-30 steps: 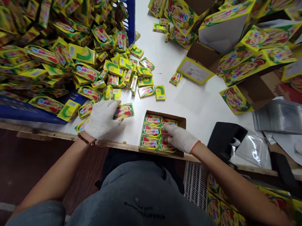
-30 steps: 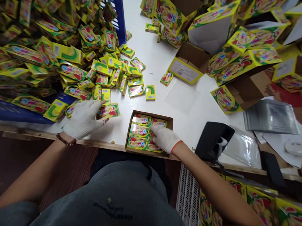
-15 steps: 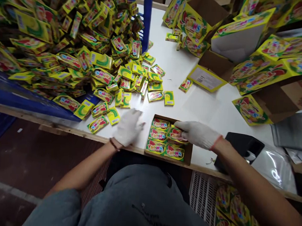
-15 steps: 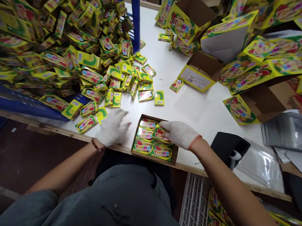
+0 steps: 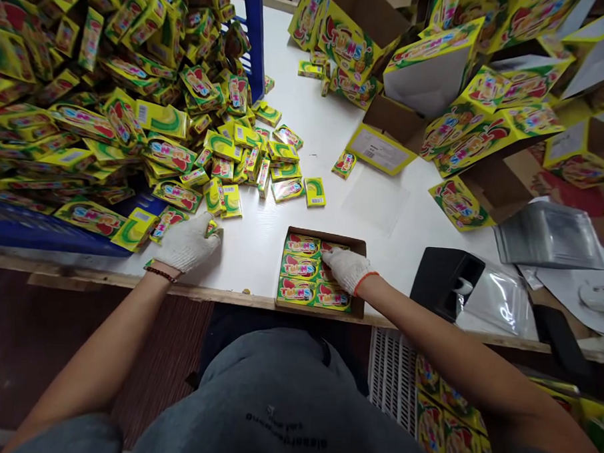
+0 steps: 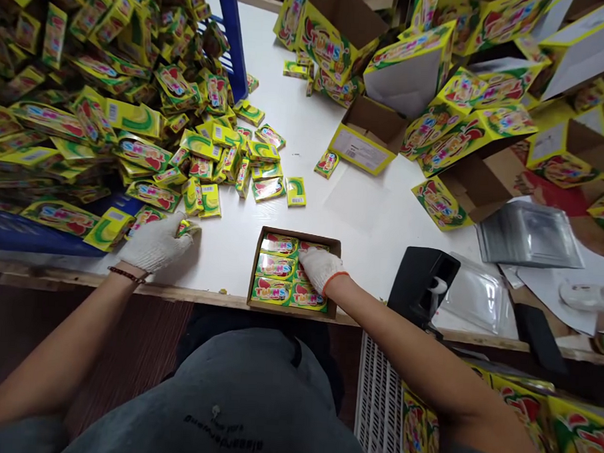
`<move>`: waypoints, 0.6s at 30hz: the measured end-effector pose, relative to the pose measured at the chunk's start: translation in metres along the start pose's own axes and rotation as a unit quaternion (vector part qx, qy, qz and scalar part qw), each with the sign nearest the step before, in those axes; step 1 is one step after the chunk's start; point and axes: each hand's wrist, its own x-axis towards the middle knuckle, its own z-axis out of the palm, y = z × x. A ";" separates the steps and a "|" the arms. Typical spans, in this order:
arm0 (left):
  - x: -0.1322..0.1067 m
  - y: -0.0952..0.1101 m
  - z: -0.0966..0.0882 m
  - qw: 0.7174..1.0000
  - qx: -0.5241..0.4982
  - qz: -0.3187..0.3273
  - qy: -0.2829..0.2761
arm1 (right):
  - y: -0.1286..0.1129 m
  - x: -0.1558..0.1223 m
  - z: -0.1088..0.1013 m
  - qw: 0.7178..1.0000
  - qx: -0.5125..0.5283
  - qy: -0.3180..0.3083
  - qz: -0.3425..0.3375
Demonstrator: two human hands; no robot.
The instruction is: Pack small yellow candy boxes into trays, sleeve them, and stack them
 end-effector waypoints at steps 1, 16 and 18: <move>-0.003 0.004 -0.001 0.999 -0.025 -0.016 0.017 | 0.002 0.001 0.000 1.000 0.000 0.000 -0.003; -0.041 0.180 0.020 0.784 -0.620 -0.036 0.003 | -0.002 -0.040 -0.032 0.766 0.588 0.244 -0.091; -0.041 0.190 0.025 0.811 -0.585 0.004 -0.006 | 0.003 -0.044 -0.024 0.760 0.596 0.240 -0.091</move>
